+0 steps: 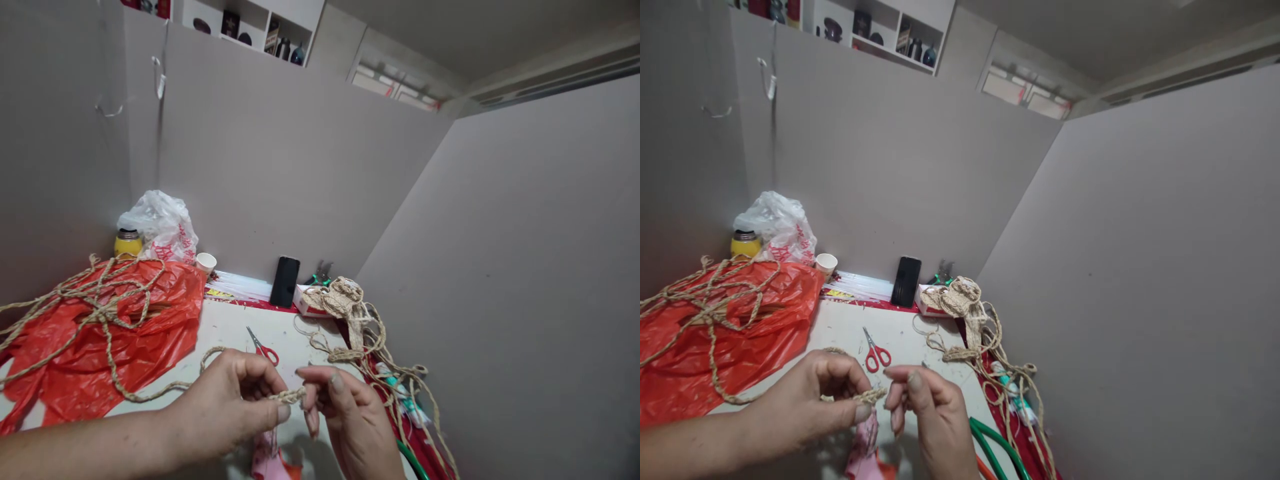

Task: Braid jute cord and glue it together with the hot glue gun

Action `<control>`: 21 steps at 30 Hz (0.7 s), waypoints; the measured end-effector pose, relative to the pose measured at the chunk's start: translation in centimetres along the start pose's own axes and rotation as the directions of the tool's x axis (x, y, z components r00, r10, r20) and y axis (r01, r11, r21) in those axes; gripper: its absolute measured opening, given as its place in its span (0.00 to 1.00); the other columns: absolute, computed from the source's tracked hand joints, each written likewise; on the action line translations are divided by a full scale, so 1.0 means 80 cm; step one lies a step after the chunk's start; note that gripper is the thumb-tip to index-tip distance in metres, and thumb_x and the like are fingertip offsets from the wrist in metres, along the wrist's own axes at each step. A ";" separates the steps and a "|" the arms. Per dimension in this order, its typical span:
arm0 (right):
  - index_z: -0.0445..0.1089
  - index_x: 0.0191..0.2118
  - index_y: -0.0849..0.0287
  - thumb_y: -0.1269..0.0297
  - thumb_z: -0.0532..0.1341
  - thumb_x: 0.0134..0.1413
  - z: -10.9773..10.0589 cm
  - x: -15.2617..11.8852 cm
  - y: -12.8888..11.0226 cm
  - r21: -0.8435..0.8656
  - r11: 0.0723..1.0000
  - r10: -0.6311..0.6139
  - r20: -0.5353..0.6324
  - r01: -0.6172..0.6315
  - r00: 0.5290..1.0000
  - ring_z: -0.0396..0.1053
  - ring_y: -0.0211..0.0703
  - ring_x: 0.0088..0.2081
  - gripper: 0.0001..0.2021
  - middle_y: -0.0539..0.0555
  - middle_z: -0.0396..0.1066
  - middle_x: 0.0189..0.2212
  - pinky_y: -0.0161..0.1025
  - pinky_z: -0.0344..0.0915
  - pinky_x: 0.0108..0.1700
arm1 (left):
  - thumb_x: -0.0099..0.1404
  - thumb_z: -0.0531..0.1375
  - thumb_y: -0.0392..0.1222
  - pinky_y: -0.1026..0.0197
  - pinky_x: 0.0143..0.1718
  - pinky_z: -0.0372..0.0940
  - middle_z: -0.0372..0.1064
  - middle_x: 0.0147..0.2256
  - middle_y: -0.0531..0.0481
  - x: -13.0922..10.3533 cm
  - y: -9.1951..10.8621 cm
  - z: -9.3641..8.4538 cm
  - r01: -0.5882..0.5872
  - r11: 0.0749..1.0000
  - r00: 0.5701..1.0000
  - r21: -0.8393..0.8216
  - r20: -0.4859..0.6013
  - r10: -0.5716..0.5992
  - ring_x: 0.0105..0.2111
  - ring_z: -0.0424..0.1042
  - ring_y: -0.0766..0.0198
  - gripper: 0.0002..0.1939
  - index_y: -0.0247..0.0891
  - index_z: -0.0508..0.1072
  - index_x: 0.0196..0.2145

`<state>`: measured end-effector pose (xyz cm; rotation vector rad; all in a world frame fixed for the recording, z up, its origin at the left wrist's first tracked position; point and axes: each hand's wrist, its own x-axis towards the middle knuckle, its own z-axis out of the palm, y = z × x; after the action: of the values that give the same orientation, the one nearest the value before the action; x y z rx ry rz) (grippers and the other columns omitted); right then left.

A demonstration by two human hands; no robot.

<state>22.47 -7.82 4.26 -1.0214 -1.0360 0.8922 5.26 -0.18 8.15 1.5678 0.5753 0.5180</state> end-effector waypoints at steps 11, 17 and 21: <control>0.77 0.25 0.56 0.56 0.66 0.50 0.014 -0.010 -0.009 -0.310 0.939 -0.159 0.000 0.151 0.987 0.59 0.33 0.20 0.10 0.48 0.64 0.18 0.30 0.55 0.21 | 0.55 0.60 0.39 0.66 0.30 0.59 0.66 0.24 0.53 -0.002 -0.003 0.006 -0.025 0.995 1.000 0.095 -0.015 0.027 0.27 0.62 0.68 0.07 0.32 0.75 0.27; 0.74 0.22 0.59 0.55 0.67 0.49 0.015 -0.009 -0.014 -0.253 0.958 -0.173 -0.131 0.135 0.976 0.57 0.32 0.18 0.14 0.47 0.62 0.16 0.30 0.53 0.21 | 0.53 0.62 0.42 0.65 0.28 0.59 0.66 0.22 0.53 0.000 -0.006 0.004 0.027 0.998 0.998 -0.056 0.064 -0.023 0.24 0.63 0.68 0.09 0.32 0.74 0.28; 0.78 0.35 0.59 0.47 0.67 0.46 0.017 -0.005 -0.006 0.038 0.999 -0.006 -0.158 0.012 0.987 0.60 0.33 0.16 0.19 0.49 0.67 0.17 0.31 0.58 0.21 | 0.53 0.63 0.43 0.66 0.27 0.58 0.66 0.22 0.53 0.000 -0.004 0.003 -0.004 1.000 1.000 -0.014 -0.009 0.004 0.24 0.62 0.68 0.09 0.32 0.74 0.26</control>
<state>21.11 -8.03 4.83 -1.0363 -0.8858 0.8074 5.39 -0.31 7.82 1.5544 0.5743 0.5310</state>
